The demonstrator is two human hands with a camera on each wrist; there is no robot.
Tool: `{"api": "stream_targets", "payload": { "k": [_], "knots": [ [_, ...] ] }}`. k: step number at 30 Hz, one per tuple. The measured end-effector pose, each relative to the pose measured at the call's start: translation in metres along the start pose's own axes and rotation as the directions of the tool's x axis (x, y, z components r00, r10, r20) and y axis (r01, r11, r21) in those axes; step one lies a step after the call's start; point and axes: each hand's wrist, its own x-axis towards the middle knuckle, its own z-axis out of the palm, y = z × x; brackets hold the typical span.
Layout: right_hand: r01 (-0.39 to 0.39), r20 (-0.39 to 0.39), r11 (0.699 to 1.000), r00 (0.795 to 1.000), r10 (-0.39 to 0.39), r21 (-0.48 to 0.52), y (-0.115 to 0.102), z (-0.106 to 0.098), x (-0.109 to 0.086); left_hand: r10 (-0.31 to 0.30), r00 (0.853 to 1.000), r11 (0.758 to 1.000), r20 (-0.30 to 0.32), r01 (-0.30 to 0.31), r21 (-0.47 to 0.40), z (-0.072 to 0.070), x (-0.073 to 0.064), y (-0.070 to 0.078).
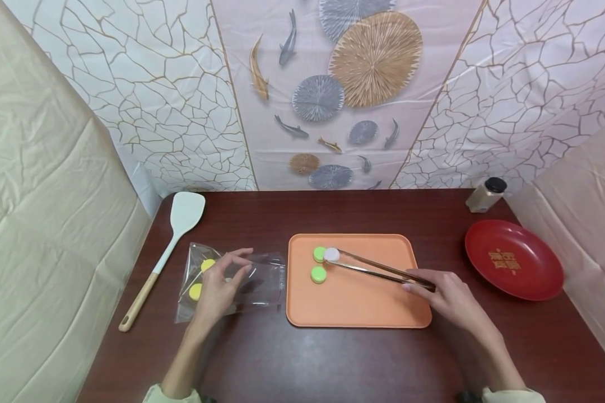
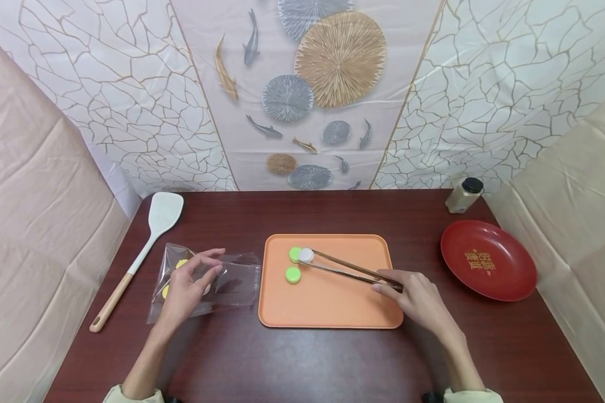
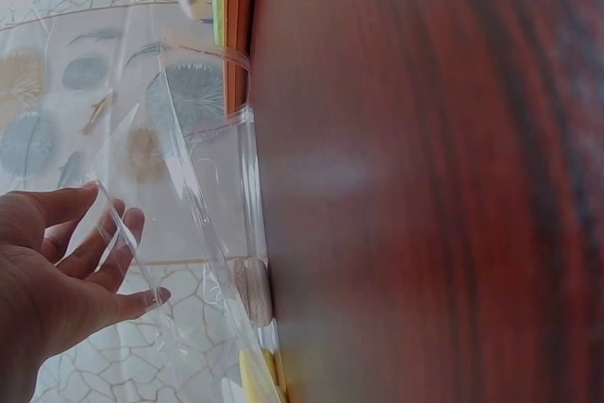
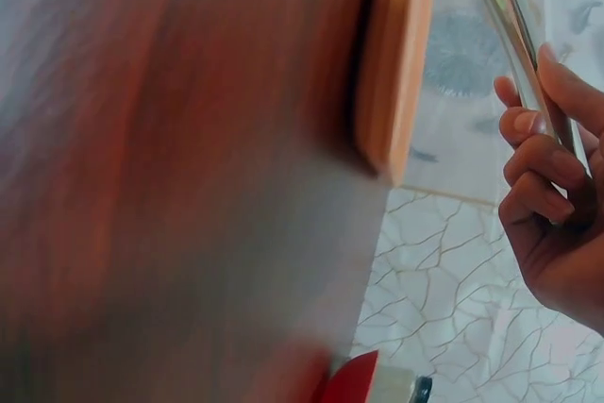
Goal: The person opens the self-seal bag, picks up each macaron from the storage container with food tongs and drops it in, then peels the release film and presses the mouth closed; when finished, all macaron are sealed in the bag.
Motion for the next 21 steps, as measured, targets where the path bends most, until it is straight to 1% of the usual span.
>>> {"api": "stream_targets", "payload": {
  "k": [5,8,16,21],
  "knots": [
    [0.057,-0.004,0.998,0.998,-0.057,0.029,-0.013,0.001,0.004,-0.006,1.000,1.000,0.009,0.006,-0.002,0.000,0.000,0.000],
    [0.086,-0.002,0.996,0.996,-0.086,0.029,-0.017,0.005,0.007,-0.012,1.000,1.000,0.013,0.012,0.003,0.000,0.000,0.001],
    [0.105,0.025,0.994,0.994,-0.105,0.020,-0.026,0.013,0.012,-0.036,0.999,0.999,0.024,0.036,0.011,0.000,0.000,0.002],
    [0.132,0.054,0.991,0.990,-0.134,0.035,-0.037,0.024,0.021,-0.035,0.999,0.999,0.018,0.035,0.006,0.000,0.000,0.001]
  ]
}}
